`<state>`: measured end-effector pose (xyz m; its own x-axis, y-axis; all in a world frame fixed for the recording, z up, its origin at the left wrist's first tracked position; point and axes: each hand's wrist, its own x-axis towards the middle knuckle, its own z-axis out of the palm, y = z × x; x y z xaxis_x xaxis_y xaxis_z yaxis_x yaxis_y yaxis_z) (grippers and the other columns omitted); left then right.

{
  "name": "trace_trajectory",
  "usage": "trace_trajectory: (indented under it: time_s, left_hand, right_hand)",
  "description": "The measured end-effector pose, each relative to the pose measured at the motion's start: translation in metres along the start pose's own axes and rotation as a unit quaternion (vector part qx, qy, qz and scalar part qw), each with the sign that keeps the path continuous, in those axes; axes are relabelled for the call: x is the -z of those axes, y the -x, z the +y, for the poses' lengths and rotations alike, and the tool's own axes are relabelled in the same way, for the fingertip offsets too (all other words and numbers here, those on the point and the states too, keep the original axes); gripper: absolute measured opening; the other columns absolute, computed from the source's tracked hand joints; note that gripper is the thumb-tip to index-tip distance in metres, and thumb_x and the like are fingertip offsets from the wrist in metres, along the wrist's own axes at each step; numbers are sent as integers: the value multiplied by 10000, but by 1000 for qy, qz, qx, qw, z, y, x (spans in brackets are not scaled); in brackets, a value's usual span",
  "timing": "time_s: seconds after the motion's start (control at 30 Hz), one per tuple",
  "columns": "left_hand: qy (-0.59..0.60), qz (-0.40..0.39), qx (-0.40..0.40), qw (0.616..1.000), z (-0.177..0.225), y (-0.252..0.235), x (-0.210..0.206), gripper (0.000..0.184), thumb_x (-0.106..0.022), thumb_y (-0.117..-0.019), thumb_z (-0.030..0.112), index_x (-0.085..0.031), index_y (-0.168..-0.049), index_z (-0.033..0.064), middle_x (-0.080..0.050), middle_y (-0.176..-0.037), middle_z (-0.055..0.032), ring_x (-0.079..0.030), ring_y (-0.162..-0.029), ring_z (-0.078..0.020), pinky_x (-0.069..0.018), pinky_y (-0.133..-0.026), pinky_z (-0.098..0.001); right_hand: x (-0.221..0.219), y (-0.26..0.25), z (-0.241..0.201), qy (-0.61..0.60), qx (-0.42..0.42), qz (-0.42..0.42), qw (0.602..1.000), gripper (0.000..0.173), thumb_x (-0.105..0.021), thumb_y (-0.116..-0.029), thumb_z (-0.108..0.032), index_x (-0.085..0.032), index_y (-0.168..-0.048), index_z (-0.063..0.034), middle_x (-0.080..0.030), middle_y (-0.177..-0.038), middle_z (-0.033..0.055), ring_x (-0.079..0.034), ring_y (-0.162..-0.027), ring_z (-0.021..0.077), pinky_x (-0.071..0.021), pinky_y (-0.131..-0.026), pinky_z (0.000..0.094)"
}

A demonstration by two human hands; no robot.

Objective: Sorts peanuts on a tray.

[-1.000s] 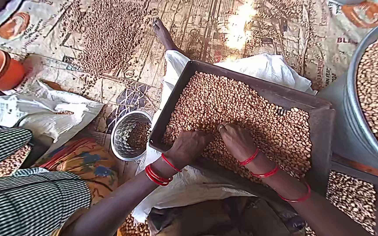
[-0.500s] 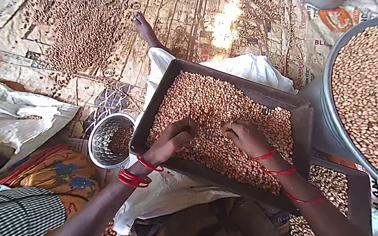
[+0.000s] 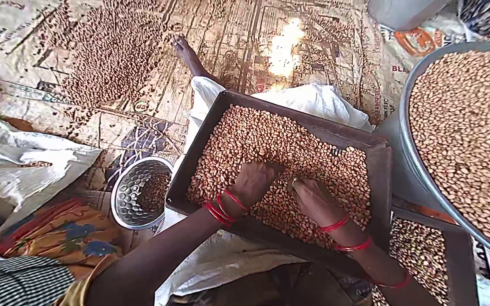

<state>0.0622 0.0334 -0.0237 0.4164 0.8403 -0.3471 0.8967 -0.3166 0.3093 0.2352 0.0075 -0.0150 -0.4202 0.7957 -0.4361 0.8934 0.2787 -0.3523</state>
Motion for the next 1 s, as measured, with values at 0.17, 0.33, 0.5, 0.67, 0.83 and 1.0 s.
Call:
trace_trajectory:
  time_s: [0.17, 0.33, 0.5, 0.67, 0.83, 1.0]
  left_hand:
    - [11, 50, -28, 998, -4, 1, -10, 255, -525, -1045, 124, -719, -1198, 62, -735, -965, -213, -721, -839, -437, -540, -669, -592]
    - [349, 134, -22, 927, -23, 5, 9, 174, -523, -967, 114, -673, -974, 27, -568, -688, -8, -505, -573, -85, -431, -552, -294]
    - [596, -42, 54, 800, -17, 16, 4, 455, -209, -1104, 180, -628, -961, 73, -616, -694, 84, -484, -540, 36, -368, -494, -129]
    - [619, -89, 127, 770, -20, 27, 11, 437, -266, -1104, 164, -572, -794, 133, -545, -626, 97, -426, -486, 29, -328, -453, -129]
    - [298, 40, -13, 954, -26, 10, 14, 275, -484, -1071, 163, -708, -1012, 14, -624, -770, -57, -565, -689, -154, -485, -687, -365]
    - [24, 49, -34, 998, 2, -13, 3, 250, -540, -1041, 130, -724, -1202, 75, -738, -988, -224, -718, -882, -466, -535, -699, -641]
  right_hand:
    - [8, 7, 42, -254, 49, 65, 964, 195, -580, -1005, -116, -698, -1090, 15, -717, -978, 119, -683, -861, 155, -541, -827, 314]
    - [25, 7, 60, -369, 59, 127, 919, 100, -587, -975, -81, -646, -1024, -17, -718, -879, 16, -711, -768, 41, -600, -749, 218]
    - [44, -6, 7, -200, 164, 181, 949, 149, -655, -959, -81, -715, -1089, -41, -736, -899, 83, -717, -765, 169, -592, -722, 344]
    - [20, -30, 21, -68, 121, 135, 981, 182, -646, -959, -58, -766, -1093, -28, -718, -1084, 206, -652, -1073, 397, -486, -957, 528]
    - [-2, 27, 56, -63, 152, 37, 986, 201, -676, -931, -91, -775, -1097, -40, -673, -1224, 251, -577, -1212, 499, -435, -1020, 637]
    - [27, 75, 105, 1, 165, 180, 970, 208, -597, -881, -159, -787, -909, -82, -742, -1022, 138, -691, -988, 400, -548, -856, 536]
